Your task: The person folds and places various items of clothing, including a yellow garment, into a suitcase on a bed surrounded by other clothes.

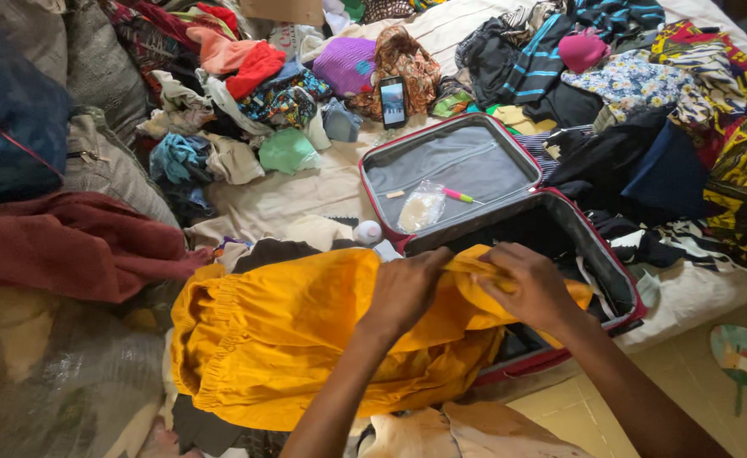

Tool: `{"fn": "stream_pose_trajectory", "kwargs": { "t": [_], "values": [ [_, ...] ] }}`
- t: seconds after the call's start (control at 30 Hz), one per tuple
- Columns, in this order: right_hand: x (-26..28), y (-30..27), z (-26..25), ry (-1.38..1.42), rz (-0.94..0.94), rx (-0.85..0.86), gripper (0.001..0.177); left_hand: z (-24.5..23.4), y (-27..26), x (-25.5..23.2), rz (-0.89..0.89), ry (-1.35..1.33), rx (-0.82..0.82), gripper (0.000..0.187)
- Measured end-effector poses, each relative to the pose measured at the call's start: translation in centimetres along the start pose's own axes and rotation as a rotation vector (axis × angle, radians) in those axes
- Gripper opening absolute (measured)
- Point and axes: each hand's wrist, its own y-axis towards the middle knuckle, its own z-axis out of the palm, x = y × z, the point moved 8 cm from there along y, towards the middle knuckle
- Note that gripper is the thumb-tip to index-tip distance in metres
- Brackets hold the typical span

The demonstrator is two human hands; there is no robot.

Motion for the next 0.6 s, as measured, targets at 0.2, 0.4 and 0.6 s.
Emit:
{"fn": "stream_pose_trajectory", "kwargs": {
  "t": [0.2,0.4,0.6],
  "values": [
    [-6.0,-1.1,-0.2,-0.114,0.214,-0.083,0.045,-2.0,-0.7,2.5,-0.272,-0.005,0.025,0.026],
    [-5.9,-4.2,-1.2,-0.27,0.115,-0.262,0.05,-2.4,-0.3,2.4,-0.47,-0.163,-0.064,0.023],
    [-16.5,-8.8,3.0,0.233,0.423,-0.107,0.025,-2.1,-1.1,2.5,-0.426,-0.232,0.01,0.035]
  ]
}}
